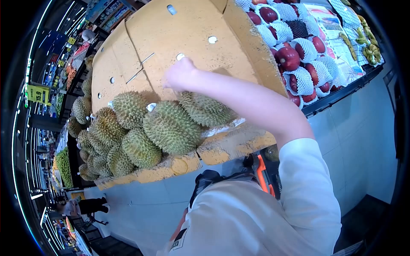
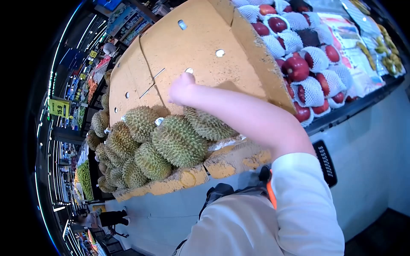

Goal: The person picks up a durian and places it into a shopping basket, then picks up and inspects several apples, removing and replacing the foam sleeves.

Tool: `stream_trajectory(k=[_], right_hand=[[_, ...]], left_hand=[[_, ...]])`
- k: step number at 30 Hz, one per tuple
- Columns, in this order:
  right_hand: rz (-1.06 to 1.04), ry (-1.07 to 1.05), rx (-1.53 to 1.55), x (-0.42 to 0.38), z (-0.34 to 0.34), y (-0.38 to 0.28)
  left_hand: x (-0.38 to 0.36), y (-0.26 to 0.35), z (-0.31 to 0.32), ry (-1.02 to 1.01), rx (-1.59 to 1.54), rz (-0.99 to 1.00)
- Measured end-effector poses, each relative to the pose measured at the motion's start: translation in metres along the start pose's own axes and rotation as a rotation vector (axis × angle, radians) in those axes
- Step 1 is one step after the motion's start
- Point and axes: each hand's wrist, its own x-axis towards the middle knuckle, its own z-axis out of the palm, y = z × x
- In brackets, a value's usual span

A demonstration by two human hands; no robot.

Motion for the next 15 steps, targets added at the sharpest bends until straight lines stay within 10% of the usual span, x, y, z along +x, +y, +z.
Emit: stream_trajectory(k=[8, 15], right_hand=[[0.180, 0.720, 0.838, -0.087, 0.012, -0.059], [0.182, 0.179, 1.590, -0.169, 0.108, -0.230]], left_hand=[[-0.002, -0.004, -0.027, 0.131, 0.041, 0.008], [-0.059, 0.097, -0.104, 0.584, -0.504, 0.173]])
